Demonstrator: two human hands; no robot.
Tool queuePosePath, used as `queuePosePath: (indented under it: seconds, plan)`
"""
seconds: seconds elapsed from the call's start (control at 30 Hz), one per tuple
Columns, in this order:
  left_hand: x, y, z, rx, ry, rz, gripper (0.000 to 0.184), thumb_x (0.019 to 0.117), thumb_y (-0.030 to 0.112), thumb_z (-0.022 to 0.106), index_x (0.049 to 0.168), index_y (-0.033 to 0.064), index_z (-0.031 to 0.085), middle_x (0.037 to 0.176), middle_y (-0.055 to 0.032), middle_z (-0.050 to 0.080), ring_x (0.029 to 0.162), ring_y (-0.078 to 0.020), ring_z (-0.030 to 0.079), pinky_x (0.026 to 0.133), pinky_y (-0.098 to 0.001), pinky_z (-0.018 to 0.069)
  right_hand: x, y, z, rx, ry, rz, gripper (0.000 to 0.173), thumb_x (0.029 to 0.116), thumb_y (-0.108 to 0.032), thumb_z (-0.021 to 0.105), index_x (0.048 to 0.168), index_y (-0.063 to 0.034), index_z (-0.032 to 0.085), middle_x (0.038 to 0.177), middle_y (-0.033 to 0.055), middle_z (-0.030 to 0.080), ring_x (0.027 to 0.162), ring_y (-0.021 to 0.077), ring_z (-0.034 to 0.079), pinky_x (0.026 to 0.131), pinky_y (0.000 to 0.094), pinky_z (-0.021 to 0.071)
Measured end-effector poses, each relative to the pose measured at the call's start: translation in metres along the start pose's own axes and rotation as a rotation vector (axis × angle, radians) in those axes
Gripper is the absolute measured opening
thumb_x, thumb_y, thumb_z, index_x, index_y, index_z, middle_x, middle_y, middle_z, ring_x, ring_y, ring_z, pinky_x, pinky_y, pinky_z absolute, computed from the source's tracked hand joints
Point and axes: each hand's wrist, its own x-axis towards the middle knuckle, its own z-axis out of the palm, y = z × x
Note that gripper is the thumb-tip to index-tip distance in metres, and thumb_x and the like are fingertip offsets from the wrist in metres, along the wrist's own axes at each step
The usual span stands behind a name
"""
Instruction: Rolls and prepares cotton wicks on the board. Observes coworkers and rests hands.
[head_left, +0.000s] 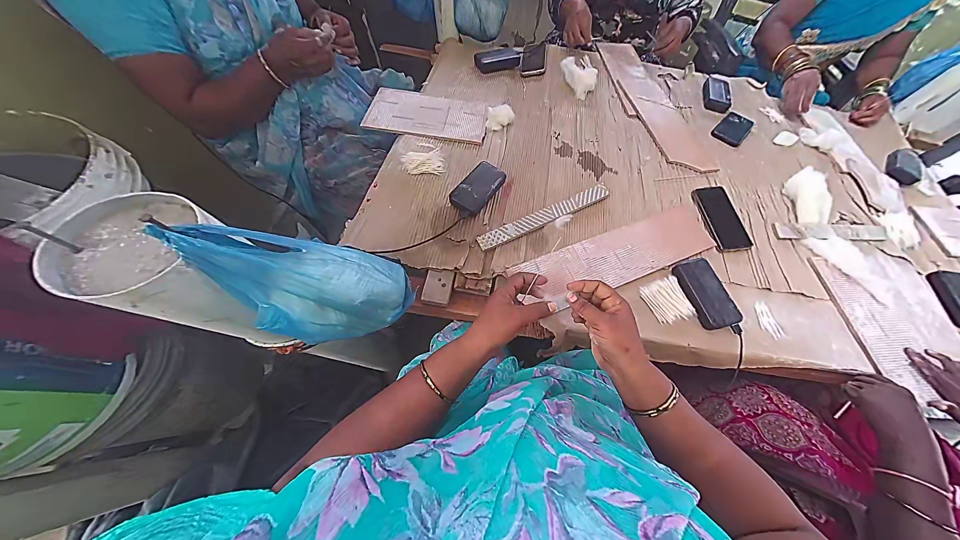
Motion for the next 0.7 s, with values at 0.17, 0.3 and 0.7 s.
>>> queuePosePath:
  seconds: [0.17, 0.3, 0.7]
  plan:
    - [0.016, -0.006, -0.003, 0.093, 0.022, 0.007, 0.007, 0.0983, 0.01, 0.069, 0.102, 0.0034, 0.068, 0.079, -0.0008, 0.061, 0.067, -0.0054, 0.054, 0.062, -0.0217, 0.045, 0.008, 0.005, 0.004, -0.01, 0.037, 0.019, 0.011, 0.0949, 0.005, 0.063, 0.1, -0.0029, 0.069, 0.08, -0.0004, 0.066, 0.067, 0.0046, 0.059, 0.065, 0.0186, 0.0504]
    - [0.025, -0.014, -0.006, 0.178, 0.07, -0.043, 0.01, 0.0995, 0.013, 0.068, 0.102, 0.0031, 0.068, 0.079, -0.0017, 0.06, 0.067, -0.0069, 0.052, 0.064, -0.0242, 0.0452, 0.023, 0.014, 0.005, -0.13, 0.079, 0.03, 0.009, 0.0948, 0.003, 0.066, 0.101, -0.0033, 0.069, 0.082, -0.001, 0.066, 0.075, 0.0037, 0.061, 0.071, 0.0199, 0.0499]
    - [0.041, -0.028, -0.032, 0.676, 0.074, -0.165, 0.039, 0.1125, 0.021, 0.04, 0.138, -0.003, 0.057, 0.136, -0.0271, 0.057, 0.13, -0.0385, 0.055, 0.112, -0.0519, 0.0424, 0.068, 0.046, 0.016, -0.818, 0.024, -0.009, 0.015, 0.0978, -0.015, 0.068, 0.11, -0.0081, 0.073, 0.096, 0.0082, 0.074, 0.096, 0.0254, 0.067, 0.097, 0.0613, 0.0378]
